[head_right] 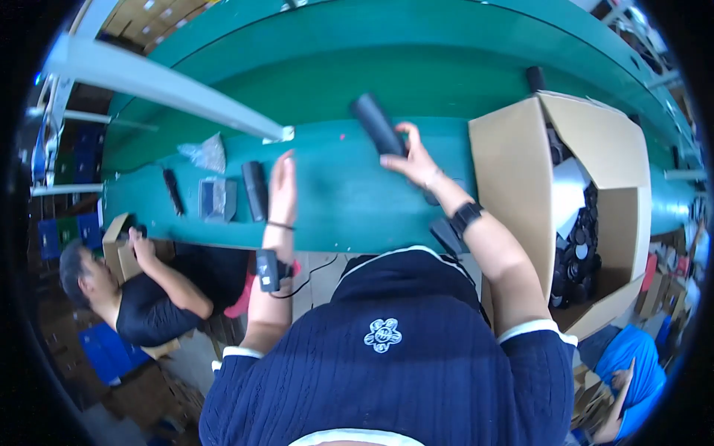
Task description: Assembling small electronic components and packing them into cardboard boxes.
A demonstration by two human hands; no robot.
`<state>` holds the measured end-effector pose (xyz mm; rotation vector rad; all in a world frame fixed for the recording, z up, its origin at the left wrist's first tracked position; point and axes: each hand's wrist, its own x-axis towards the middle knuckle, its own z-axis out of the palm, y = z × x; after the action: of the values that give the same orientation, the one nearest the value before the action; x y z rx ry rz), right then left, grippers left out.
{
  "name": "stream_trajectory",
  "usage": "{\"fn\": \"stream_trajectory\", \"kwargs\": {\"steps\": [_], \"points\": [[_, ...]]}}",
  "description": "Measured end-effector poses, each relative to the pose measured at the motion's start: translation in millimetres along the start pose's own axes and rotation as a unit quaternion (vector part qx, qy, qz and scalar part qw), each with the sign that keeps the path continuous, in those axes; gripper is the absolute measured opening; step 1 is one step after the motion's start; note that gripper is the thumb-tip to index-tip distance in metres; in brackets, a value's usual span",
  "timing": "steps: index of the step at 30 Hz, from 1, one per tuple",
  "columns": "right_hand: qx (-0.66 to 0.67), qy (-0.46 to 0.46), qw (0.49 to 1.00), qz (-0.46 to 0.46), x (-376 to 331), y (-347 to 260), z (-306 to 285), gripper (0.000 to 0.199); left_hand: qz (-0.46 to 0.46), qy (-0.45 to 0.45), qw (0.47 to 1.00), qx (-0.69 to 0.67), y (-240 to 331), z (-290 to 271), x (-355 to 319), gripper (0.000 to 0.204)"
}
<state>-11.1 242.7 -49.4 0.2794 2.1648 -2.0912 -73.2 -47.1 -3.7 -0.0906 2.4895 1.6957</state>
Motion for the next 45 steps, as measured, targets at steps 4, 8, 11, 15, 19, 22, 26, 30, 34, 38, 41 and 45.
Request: {"fn": "stream_trajectory", "kwargs": {"steps": [4,8,11,15,19,22,26,30,34,38,41,45], "points": [[-0.218,0.338,0.915,0.040,84.8,35.4,-91.0,0.076,-0.056,0.261,0.854,0.447,-75.2,-65.1,4.7,0.086],[-0.254,0.369,0.883,0.137,123.4,18.7,-123.6,0.073,-0.044,0.133,0.939,0.314,-155.5,-118.5,-14.6,0.084],[-0.343,0.426,0.826,0.132,120.9,42.4,-151.9,0.065,0.017,0.125,0.927,0.353,-142.9,-106.4,-15.5,0.074],[-0.394,0.428,0.803,-0.129,65.8,6.0,-146.2,0.027,0.081,0.114,0.959,0.248,-66.2,-78.4,-25.9,0.057],[-0.090,0.033,0.991,-0.094,-44.9,-80.8,-105.3,0.012,0.151,0.048,0.970,0.183,-25.7,-49.3,-24.9,0.047],[-0.249,-0.045,0.965,-0.075,-155.1,-141.2,-139.6,0.020,0.236,-0.053,0.947,0.212,20.6,5.4,-15.6,0.051],[-0.213,0.160,0.941,0.209,-240.6,-117.1,-238.2,0.006,0.276,-0.149,0.909,0.274,57.6,65.8,-14.8,0.056],[-0.363,0.460,0.718,0.375,-259.4,-23.8,-339.7,0.015,0.299,-0.157,0.880,0.334,82.5,101.0,-27.5,0.061],[-0.427,0.420,0.683,0.418,-234.0,20.6,-355.2,0.030,0.306,-0.142,0.870,0.359,69.4,89.7,-28.7,0.066],[-0.442,0.414,0.662,0.442,-241.1,89.6,-381.0,0.047,0.295,-0.151,0.879,0.344,70.7,90.5,-32.0,0.077],[-0.362,0.402,0.714,0.445,-237.8,74.1,-379.7,0.038,0.307,-0.151,0.871,0.353,81.5,89.7,-42.9,0.081],[-0.221,0.526,0.753,0.327,-249.1,31.5,-369.4,0.029,0.396,-0.033,0.844,0.360,103.0,90.7,-62.9,0.080]]}}
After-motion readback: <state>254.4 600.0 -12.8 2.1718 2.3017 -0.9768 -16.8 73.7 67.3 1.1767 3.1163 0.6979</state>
